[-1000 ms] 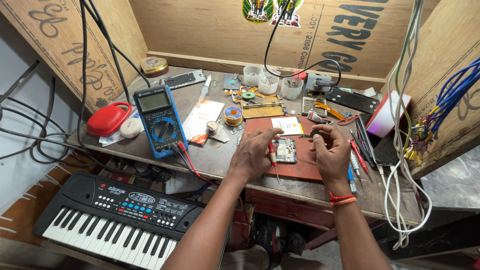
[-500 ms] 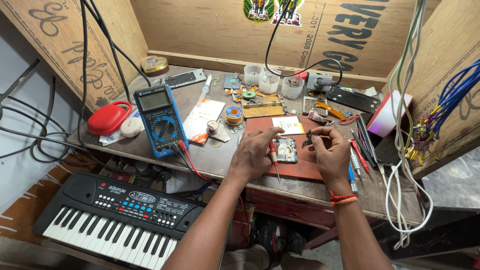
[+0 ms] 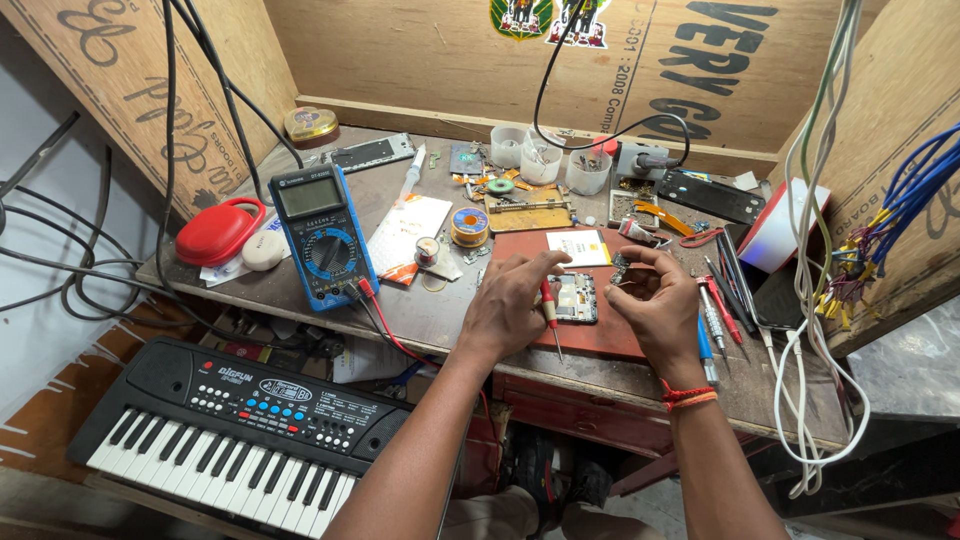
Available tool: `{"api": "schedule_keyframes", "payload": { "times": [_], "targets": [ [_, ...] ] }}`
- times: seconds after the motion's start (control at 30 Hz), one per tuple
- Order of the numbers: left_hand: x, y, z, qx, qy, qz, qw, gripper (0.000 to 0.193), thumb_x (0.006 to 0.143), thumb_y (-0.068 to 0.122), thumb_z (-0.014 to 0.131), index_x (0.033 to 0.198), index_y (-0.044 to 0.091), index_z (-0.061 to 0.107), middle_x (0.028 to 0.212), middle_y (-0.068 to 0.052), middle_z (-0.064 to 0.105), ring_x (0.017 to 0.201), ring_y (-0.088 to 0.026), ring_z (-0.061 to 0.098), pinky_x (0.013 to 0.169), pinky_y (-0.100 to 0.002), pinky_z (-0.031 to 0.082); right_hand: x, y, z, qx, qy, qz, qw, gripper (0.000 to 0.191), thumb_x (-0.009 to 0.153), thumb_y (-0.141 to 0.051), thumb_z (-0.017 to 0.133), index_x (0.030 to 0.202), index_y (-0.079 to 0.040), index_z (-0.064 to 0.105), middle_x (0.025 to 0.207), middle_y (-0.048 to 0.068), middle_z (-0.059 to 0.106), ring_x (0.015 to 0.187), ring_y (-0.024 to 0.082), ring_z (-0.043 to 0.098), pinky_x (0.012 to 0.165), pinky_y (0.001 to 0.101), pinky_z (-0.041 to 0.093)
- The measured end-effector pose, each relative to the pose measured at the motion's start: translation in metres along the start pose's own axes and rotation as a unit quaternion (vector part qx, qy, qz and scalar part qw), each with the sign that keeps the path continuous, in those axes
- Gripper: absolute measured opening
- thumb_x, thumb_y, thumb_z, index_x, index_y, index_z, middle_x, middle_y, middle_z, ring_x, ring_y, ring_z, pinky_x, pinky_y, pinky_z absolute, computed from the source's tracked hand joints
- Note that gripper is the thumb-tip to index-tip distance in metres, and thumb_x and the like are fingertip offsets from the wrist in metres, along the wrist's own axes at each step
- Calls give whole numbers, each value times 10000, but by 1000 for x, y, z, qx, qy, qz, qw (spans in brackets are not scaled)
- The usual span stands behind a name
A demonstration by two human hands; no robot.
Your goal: The person solders components on a small circuit board at a cluttered repair workbench, holding the board steady with one hand while applying a soldering iron with the other. They then set the iron down and use a screwdriver to work on the board.
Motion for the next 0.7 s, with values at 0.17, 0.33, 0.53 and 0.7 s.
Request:
{"api": "schedule_keyframes", "payload": {
  "times": [0.17,0.33,0.53,0.7],
  "targets": [
    [0,0,0,8,-8,-9,1000,696,668,-76,697,1309,175,592,983,-24,742,1013,-249,669,905,-425,494,0,0,1,-47,-6,13,999,416,808,-73,777,1215,-18,712,898,50,754,803,90,709,724,243,595],
    [1,1,-1,2,-3,-2,1000,693,665,-78,694,1304,169,587,1006,-15,751,1012,-249,669,900,-430,490,-1,-4,4,-135,9,1,991,379,794,-174,805,1135,-19,751,897,91,775,819,137,766,728,282,612],
    [1,-1,0,4,-4,0,1000,643,717,-48,696,1309,179,586,1005,-15,750,1009,-237,671,893,-414,477,-5,-11,10,-210,26,-12,977,351,757,-220,827,1039,-19,770,908,124,779,823,189,780,750,311,627],
    [1,-2,2,0,-7,-1,1000,648,704,-46,683,1306,171,584,1003,-10,758,998,-241,668,889,-417,471,-7,-16,12,-218,15,-21,976,300,748,-210,823,960,-8,758,883,117,783,836,191,790,783,311,630]
  ]
}}
Point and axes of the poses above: each hand's wrist, its own x-axis towards the middle knuckle, its own z-axis out of the palm, y = z × x, the point moved 2 cm from there along x, towards the middle knuckle
